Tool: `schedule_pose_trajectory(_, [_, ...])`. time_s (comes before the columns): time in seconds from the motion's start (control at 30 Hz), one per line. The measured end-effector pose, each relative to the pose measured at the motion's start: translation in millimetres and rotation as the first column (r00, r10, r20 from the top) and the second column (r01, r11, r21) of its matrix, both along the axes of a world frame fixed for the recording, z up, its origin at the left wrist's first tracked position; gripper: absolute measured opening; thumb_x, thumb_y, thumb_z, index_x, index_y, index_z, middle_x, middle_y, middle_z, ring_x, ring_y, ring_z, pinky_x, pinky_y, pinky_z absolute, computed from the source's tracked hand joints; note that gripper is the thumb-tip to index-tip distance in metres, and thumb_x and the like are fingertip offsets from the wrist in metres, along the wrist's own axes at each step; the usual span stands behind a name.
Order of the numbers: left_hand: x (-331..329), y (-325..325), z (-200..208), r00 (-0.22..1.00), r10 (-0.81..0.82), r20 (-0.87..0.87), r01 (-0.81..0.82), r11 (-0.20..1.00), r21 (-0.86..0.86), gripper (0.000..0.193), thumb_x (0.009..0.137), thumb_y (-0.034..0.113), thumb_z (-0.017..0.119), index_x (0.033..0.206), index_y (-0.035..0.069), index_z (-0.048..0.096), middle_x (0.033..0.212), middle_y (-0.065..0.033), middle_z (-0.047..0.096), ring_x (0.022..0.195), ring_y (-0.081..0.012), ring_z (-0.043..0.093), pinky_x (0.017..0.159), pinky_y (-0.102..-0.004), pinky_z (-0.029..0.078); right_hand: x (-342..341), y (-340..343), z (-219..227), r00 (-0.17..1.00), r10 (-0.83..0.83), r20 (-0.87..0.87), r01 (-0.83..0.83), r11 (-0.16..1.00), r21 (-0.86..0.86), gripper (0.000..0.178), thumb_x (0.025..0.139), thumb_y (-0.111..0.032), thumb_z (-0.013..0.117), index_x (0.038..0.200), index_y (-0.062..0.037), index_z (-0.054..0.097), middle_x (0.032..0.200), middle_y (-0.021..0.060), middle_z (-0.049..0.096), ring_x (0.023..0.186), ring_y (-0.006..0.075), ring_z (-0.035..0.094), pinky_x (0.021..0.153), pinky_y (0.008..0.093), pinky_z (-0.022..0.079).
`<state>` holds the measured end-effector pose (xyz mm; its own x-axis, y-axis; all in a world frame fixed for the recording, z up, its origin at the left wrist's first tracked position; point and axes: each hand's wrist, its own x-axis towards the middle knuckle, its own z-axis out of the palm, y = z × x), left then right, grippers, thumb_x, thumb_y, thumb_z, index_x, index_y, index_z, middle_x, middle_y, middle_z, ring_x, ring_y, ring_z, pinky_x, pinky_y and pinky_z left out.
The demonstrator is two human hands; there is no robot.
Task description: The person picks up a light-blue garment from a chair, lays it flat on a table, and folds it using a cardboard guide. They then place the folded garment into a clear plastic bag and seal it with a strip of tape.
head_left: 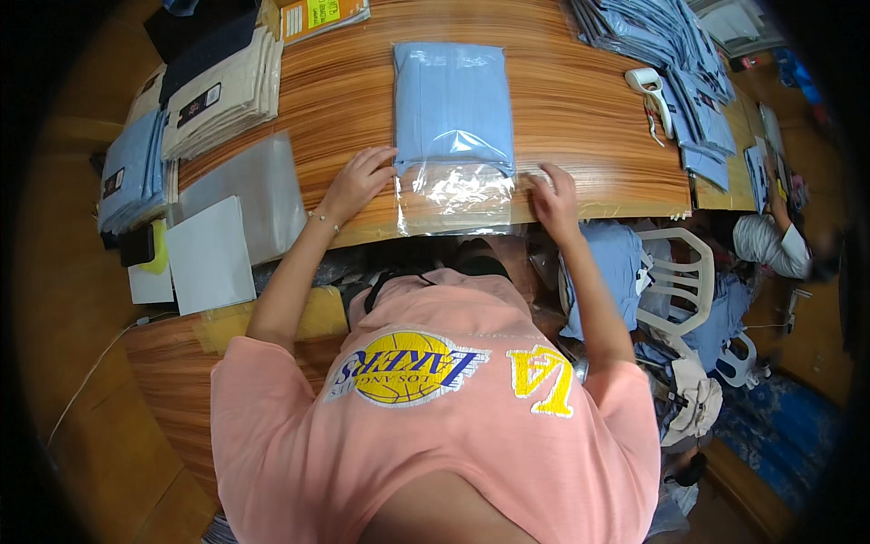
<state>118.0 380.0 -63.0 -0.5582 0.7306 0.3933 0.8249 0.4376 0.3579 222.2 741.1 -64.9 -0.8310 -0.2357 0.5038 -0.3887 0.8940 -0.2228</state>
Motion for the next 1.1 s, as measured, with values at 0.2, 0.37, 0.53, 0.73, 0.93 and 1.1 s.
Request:
schedule_pose_trajectory(0.2, [-10, -5, -5, 0.984, -0.166, -0.063, 0.156, 0.978, -0.135, 0.015, 0.078, 0.009, 0.056, 0.091, 0.002, 0.056, 0.123, -0.0091, 0.050, 0.118, -0.0253, 0.044, 0.098, -0.0391, 0.036, -43, -1, 4, 0.929, 0.312, 0.197, -0.361, 0.880, 0.307, 0.021, 0.076, -0.013, 0.053, 0.096, -0.0080, 0.054, 0.119, 0.0065, 0.052, 0.116, 0.0211, 0.044, 0.100, 0.0439, 0.033])
schedule_pose_trajectory(0.37, [-15, -9, -13, 0.973, -0.231, 0.008, 0.230, 0.964, -0.134, 0.015, 0.080, 0.010, 0.053, 0.093, 0.001, 0.055, 0.123, -0.0095, 0.050, 0.115, -0.0234, 0.046, 0.097, -0.0368, 0.038, -47, 3, 4, 0.907, 0.333, 0.258, -0.409, 0.840, 0.357, 0.019, 0.079, -0.014, 0.049, 0.096, -0.0082, 0.054, 0.119, 0.0052, 0.052, 0.116, 0.0200, 0.045, 0.100, 0.0422, 0.033])
schedule_pose_trajectory(0.53, [-14, -8, -27, 0.987, -0.161, 0.026, 0.163, 0.976, -0.144, 0.022, 0.080, 0.015, 0.056, 0.099, 0.003, 0.054, 0.118, -0.0093, 0.053, 0.109, -0.0225, 0.051, 0.092, -0.0347, 0.042, -49, -1, 10, 0.894, 0.339, 0.294, -0.431, 0.832, 0.350, 0.015, 0.078, -0.012, 0.049, 0.092, -0.0074, 0.053, 0.118, 0.0062, 0.053, 0.114, 0.0213, 0.047, 0.100, 0.0392, 0.034])
schedule_pose_trajectory(0.73, [-12, 5, -5, 0.969, -0.228, -0.094, 0.206, 0.959, -0.197, 0.025, 0.078, 0.022, 0.058, 0.099, 0.010, 0.054, 0.098, -0.0076, 0.054, 0.090, -0.0208, 0.056, 0.077, -0.0314, 0.044, -48, -6, 11, 0.884, 0.349, 0.311, -0.451, 0.811, 0.372, 0.014, 0.075, -0.012, 0.052, 0.089, -0.0077, 0.052, 0.115, 0.0105, 0.053, 0.110, 0.0252, 0.049, 0.097, 0.0385, 0.037])
schedule_pose_trajectory(0.93, [-7, 11, -12, 0.947, -0.243, -0.210, 0.197, 0.956, -0.218, 0.017, 0.078, 0.024, 0.057, 0.089, 0.011, 0.053, 0.091, -0.0101, 0.052, 0.086, -0.0237, 0.057, 0.069, -0.0314, 0.048, -42, -9, 8, 0.896, 0.331, 0.296, -0.434, 0.797, 0.421, 0.020, 0.075, -0.018, 0.054, 0.092, -0.0070, 0.049, 0.116, 0.0141, 0.051, 0.110, 0.0274, 0.048, 0.097, 0.0393, 0.036])
schedule_pose_trajectory(1.1, [-2, 4, -14, 0.970, -0.208, -0.127, 0.168, 0.948, -0.270, 0.024, 0.080, 0.025, 0.056, 0.096, 0.008, 0.056, 0.113, -0.0169, 0.052, 0.103, -0.0287, 0.054, 0.082, -0.0336, 0.048, -36, -13, 5, 0.918, 0.283, 0.277, -0.385, 0.803, 0.455, 0.019, 0.079, -0.020, 0.054, 0.092, -0.0074, 0.049, 0.116, 0.0151, 0.051, 0.109, 0.0279, 0.049, 0.097, 0.0406, 0.037])
